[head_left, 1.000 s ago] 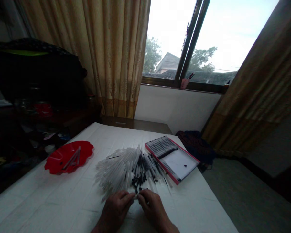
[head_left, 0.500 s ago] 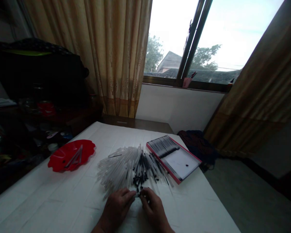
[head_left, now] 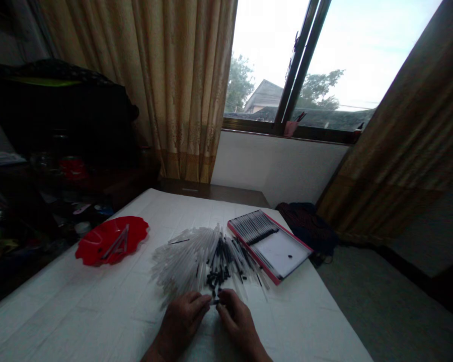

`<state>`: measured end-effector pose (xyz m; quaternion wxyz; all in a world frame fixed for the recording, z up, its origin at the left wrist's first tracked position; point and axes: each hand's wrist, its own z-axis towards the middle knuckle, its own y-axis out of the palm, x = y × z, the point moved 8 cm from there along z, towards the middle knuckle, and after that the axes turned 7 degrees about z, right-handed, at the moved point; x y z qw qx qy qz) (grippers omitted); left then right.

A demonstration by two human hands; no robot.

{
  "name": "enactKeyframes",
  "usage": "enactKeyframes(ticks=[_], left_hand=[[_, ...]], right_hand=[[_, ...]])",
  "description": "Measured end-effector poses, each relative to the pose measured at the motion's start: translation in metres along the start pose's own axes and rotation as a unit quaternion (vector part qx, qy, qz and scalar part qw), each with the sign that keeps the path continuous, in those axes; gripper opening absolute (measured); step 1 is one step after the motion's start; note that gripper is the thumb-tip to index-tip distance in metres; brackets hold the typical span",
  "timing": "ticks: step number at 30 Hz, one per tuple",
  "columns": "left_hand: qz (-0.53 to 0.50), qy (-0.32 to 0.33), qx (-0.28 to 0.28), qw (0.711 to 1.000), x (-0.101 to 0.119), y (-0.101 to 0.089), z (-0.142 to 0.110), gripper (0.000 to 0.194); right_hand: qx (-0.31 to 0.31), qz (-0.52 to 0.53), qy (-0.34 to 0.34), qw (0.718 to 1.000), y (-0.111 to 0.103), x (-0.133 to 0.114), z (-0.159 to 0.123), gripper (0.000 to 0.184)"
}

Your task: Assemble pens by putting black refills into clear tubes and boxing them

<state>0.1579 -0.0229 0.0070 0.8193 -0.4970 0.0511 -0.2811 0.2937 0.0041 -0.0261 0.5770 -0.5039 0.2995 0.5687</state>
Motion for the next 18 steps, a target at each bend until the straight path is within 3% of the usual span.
enactKeyframes(ticks=[4, 9, 18], left_hand=[[0.001, -0.006, -0.002, 1.0, -0.0017, 0.0023, -0.0012, 0.02], [0.003, -0.013, -0.035, 0.999, -0.0024, 0.007, -0.0023, 0.02], [0.011, -0.017, -0.046, 0.999, -0.0015, 0.0071, -0.0003, 0.021]], right_hand=[[-0.02, -0.048, 0.0, 0.999, 0.0028, 0.0033, 0.001, 0.011], [-0.022, -0.118, 0.026, 0.992, 0.0049, 0.0039, 0.0032, 0.027], [-0.021, -0.047, -0.011, 0.999, 0.0046, -0.001, -0.0023, 0.009]])
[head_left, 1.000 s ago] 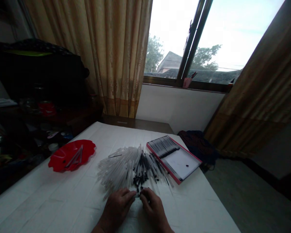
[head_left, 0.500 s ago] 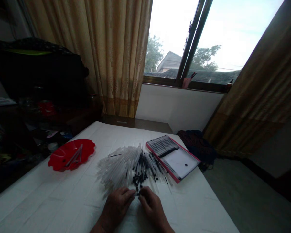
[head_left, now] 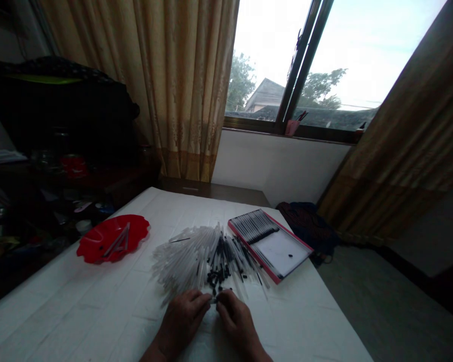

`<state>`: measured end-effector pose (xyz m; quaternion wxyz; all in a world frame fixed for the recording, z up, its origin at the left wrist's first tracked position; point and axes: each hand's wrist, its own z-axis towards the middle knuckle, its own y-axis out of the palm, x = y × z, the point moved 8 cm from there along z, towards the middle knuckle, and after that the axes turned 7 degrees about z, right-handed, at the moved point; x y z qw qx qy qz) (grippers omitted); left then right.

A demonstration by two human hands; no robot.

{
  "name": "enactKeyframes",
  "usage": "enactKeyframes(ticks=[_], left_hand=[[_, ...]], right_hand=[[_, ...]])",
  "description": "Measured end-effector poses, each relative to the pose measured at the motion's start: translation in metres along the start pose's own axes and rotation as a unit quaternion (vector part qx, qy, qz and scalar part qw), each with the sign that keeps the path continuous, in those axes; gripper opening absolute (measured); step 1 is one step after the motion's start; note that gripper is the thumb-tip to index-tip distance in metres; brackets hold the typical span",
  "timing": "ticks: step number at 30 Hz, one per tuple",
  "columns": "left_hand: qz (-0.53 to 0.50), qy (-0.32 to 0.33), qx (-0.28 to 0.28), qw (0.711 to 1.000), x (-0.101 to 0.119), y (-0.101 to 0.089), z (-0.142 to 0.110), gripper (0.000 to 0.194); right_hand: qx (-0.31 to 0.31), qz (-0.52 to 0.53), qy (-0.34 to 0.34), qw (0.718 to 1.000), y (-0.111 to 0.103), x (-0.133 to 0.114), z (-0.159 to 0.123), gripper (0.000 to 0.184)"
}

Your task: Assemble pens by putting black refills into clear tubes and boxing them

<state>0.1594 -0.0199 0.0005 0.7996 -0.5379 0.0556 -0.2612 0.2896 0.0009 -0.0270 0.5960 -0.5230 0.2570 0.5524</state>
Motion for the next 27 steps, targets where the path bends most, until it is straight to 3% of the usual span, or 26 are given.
enactKeyframes(ticks=[6, 13, 19, 22, 27], left_hand=[[0.002, 0.003, 0.008, 1.0, 0.0, 0.0, -0.001, 0.019], [-0.006, 0.007, 0.014, 1.0, 0.0, 0.0, -0.002, 0.019], [0.0, 0.007, 0.027, 1.0, -0.001, -0.002, -0.001, 0.02], [0.001, 0.001, 0.052, 0.999, -0.003, -0.005, -0.002, 0.022], [0.014, -0.026, 0.1, 0.995, -0.008, -0.013, -0.003, 0.024]], right_hand=[[0.02, -0.056, 0.018, 0.998, -0.001, 0.007, 0.001, 0.028], [0.0, 0.022, 0.011, 1.0, -0.002, 0.001, 0.0, 0.015], [0.008, 0.025, 0.025, 0.999, -0.002, 0.005, 0.0, 0.01], [0.043, 0.056, 0.039, 0.997, -0.009, 0.009, 0.0, 0.014], [0.168, 0.162, 0.107, 0.966, -0.032, 0.029, -0.002, 0.027]])
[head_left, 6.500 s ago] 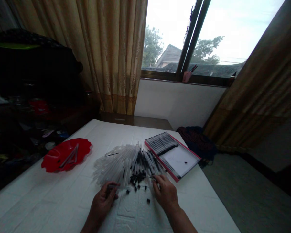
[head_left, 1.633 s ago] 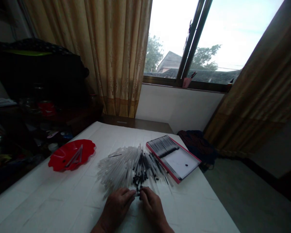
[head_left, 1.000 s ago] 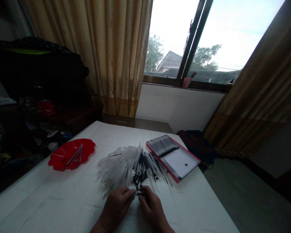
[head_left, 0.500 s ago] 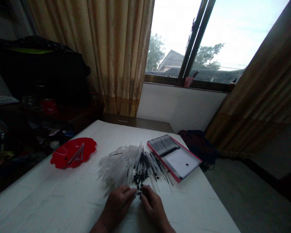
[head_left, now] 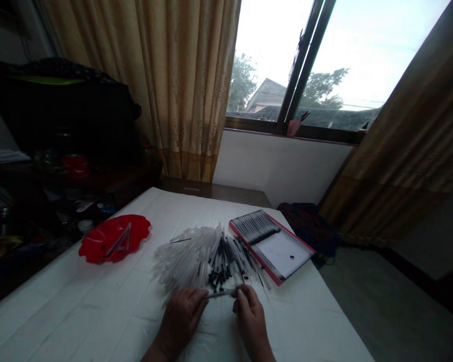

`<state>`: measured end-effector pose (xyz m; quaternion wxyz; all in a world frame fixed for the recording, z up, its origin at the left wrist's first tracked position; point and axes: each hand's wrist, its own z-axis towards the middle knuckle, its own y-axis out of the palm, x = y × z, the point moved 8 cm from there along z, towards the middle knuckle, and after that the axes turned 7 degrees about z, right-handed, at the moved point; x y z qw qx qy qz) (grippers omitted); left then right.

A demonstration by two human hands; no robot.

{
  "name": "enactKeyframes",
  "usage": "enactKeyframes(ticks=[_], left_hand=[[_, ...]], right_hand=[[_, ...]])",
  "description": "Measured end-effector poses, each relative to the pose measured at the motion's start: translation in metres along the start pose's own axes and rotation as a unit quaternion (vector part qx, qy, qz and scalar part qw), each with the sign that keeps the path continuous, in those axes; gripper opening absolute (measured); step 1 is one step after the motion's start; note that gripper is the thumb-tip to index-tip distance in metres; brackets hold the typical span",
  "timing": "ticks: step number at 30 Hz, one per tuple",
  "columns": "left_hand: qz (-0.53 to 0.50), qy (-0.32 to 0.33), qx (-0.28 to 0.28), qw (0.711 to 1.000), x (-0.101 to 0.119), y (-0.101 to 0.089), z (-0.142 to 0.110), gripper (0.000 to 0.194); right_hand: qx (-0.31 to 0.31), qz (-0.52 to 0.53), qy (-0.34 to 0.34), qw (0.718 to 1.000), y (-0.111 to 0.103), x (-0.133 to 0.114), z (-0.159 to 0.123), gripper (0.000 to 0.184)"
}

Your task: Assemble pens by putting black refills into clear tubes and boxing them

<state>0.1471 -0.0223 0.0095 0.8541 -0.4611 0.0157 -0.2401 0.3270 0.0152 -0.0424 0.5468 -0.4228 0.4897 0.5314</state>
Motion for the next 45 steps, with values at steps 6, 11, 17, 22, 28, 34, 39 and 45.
enactKeyframes(ticks=[6, 11, 17, 22, 28, 34, 39, 45], left_hand=[[-0.017, -0.006, -0.006, 1.0, 0.0, 0.0, -0.001, 0.019], [-0.033, -0.01, -0.008, 0.999, -0.001, 0.003, -0.002, 0.013], [-0.028, -0.003, -0.048, 0.998, 0.001, 0.01, -0.002, 0.013], [-0.007, 0.01, -0.033, 0.999, 0.003, 0.006, 0.0, 0.013], [-0.004, -0.003, -0.059, 0.998, 0.0, 0.007, 0.001, 0.014], [-0.03, -0.013, -0.075, 0.997, 0.002, 0.003, 0.008, 0.014], [-0.045, -0.05, -0.105, 0.992, -0.014, -0.006, 0.016, 0.016], [0.048, -0.23, -0.096, 0.967, -0.112, -0.04, 0.019, 0.031]], right_hand=[[0.028, 0.058, 0.051, 0.997, -0.005, 0.008, 0.001, 0.034], [-0.004, 0.095, 0.07, 0.993, 0.003, 0.01, 0.003, 0.04], [-0.095, 0.076, 0.102, 0.987, 0.005, 0.018, 0.004, 0.039], [0.0, 0.096, 0.08, 0.992, -0.037, 0.011, 0.016, 0.042], [0.117, 0.181, 0.128, 0.968, -0.092, 0.013, 0.026, 0.042], [0.111, 0.184, 0.132, 0.968, -0.094, 0.022, 0.024, 0.042], [0.084, 0.143, 0.126, 0.978, -0.092, 0.03, 0.024, 0.047], [0.094, 0.129, 0.119, 0.98, -0.091, 0.025, 0.02, 0.05]])
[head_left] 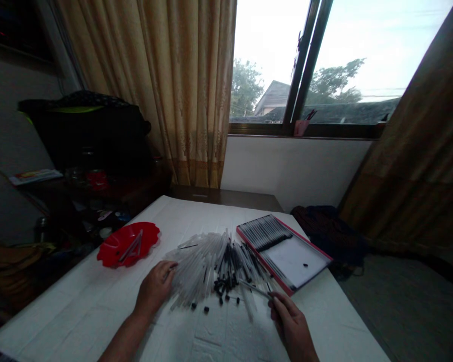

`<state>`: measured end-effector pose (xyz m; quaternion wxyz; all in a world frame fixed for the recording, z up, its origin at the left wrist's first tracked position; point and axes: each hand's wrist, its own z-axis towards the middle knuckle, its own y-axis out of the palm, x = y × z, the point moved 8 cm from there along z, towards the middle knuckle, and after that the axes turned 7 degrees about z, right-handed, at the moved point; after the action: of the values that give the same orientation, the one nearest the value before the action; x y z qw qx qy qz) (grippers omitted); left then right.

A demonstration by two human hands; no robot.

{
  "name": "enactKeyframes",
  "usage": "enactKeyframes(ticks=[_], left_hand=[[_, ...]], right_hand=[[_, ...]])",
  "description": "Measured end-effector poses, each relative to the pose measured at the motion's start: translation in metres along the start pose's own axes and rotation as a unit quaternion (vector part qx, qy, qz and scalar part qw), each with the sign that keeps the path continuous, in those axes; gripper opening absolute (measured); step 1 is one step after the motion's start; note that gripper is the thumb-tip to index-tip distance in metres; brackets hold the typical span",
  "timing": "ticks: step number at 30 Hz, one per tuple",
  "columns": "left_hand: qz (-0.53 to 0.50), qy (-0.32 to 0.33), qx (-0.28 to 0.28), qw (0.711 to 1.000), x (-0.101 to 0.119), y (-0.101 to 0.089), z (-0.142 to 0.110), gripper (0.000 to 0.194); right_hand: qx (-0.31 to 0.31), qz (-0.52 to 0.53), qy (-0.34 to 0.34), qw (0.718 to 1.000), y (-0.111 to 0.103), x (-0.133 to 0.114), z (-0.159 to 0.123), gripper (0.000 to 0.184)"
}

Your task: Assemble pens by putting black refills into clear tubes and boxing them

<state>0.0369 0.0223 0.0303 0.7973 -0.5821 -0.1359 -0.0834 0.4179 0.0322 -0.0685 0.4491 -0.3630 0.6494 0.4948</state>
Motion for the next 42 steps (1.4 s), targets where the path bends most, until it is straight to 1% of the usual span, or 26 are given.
enactKeyframes(ticks=[2, 3, 4, 6, 8, 11, 16, 20, 23, 26, 28, 30, 32, 34, 36, 38, 40, 42], left_hand=[[0.02, -0.039, -0.014, 0.999, -0.027, -0.003, 0.007, 0.029], [0.026, -0.05, -0.028, 0.998, -0.037, -0.002, 0.008, 0.027], [0.03, -0.058, -0.04, 0.997, -0.044, 0.0, 0.008, 0.025], [0.033, -0.067, -0.063, 0.995, -0.051, 0.005, 0.006, 0.023], [0.034, -0.071, -0.077, 0.994, -0.051, 0.008, 0.003, 0.024], [0.039, -0.078, -0.084, 0.993, -0.048, 0.009, -0.001, 0.023], [0.058, -0.071, -0.086, 0.992, -0.042, 0.008, -0.006, 0.015], [0.062, -0.071, -0.084, 0.992, -0.042, 0.008, -0.012, 0.017], [0.049, -0.09, -0.081, 0.991, -0.049, 0.004, -0.015, 0.02], [0.022, -0.106, -0.085, 0.991, -0.055, -0.003, -0.014, 0.018], [-0.003, -0.101, -0.086, 0.991, -0.053, -0.007, -0.013, 0.02], [-0.034, -0.081, -0.088, 0.992, -0.041, -0.006, -0.013, 0.027], [-0.065, -0.049, -0.092, 0.992, -0.02, 0.0, -0.015, 0.033], [-0.1, -0.009, -0.096, 0.99, 0.009, 0.011, -0.021, 0.033], [-0.183, 0.05, -0.077, 0.979, 0.043, 0.019, -0.027, 0.03], [-0.233, 0.075, -0.072, 0.967, 0.07, 0.029, -0.032, 0.025], [-0.258, 0.089, -0.068, 0.96, 0.088, 0.038, -0.034, 0.023], [-0.262, 0.098, -0.059, 0.958, 0.098, 0.042, -0.033, 0.023]], right_hand=[[0.008, -0.014, -0.022, 1.0, 0.0, -0.004, -0.001, 0.05], [0.008, -0.018, -0.025, 0.999, -0.001, -0.005, -0.001, 0.05], [0.002, -0.022, -0.02, 1.0, 0.0, -0.004, -0.001, 0.051], [-0.013, -0.029, -0.004, 0.999, 0.0, -0.003, 0.001, 0.052], [-0.021, -0.039, 0.003, 0.999, 0.0, -0.003, 0.001, 0.052], [-0.024, -0.056, -0.005, 0.998, 0.0, -0.004, 0.0, 0.052], [0.003, -0.062, -0.041, 0.997, 0.0, -0.006, -0.003, 0.05], [-0.008, -0.058, -0.025, 0.998, 0.0, -0.002, -0.001, 0.051], [-0.021, -0.067, -0.023, 0.997, 0.001, -0.003, 0.0, 0.05], [0.005, -0.084, -0.05, 0.995, 0.002, -0.01, -0.004, 0.048], [0.018, -0.098, -0.071, 0.993, 0.004, -0.015, -0.007, 0.046], [0.007, -0.11, -0.082, 0.991, 0.009, -0.017, -0.008, 0.044], [-0.027, -0.119, -0.081, 0.989, 0.015, -0.015, -0.007, 0.043], [-0.066, -0.125, -0.074, 0.987, 0.019, -0.012, -0.006, 0.043], [-0.096, -0.135, -0.067, 0.984, 0.022, -0.009, -0.006, 0.044], [-0.117, -0.155, -0.066, 0.979, 0.024, -0.01, -0.006, 0.044], [-0.134, -0.18, -0.08, 0.971, 0.026, -0.013, -0.007, 0.041], [-0.148, -0.198, -0.107, 0.963, 0.03, -0.018, -0.009, 0.036]])
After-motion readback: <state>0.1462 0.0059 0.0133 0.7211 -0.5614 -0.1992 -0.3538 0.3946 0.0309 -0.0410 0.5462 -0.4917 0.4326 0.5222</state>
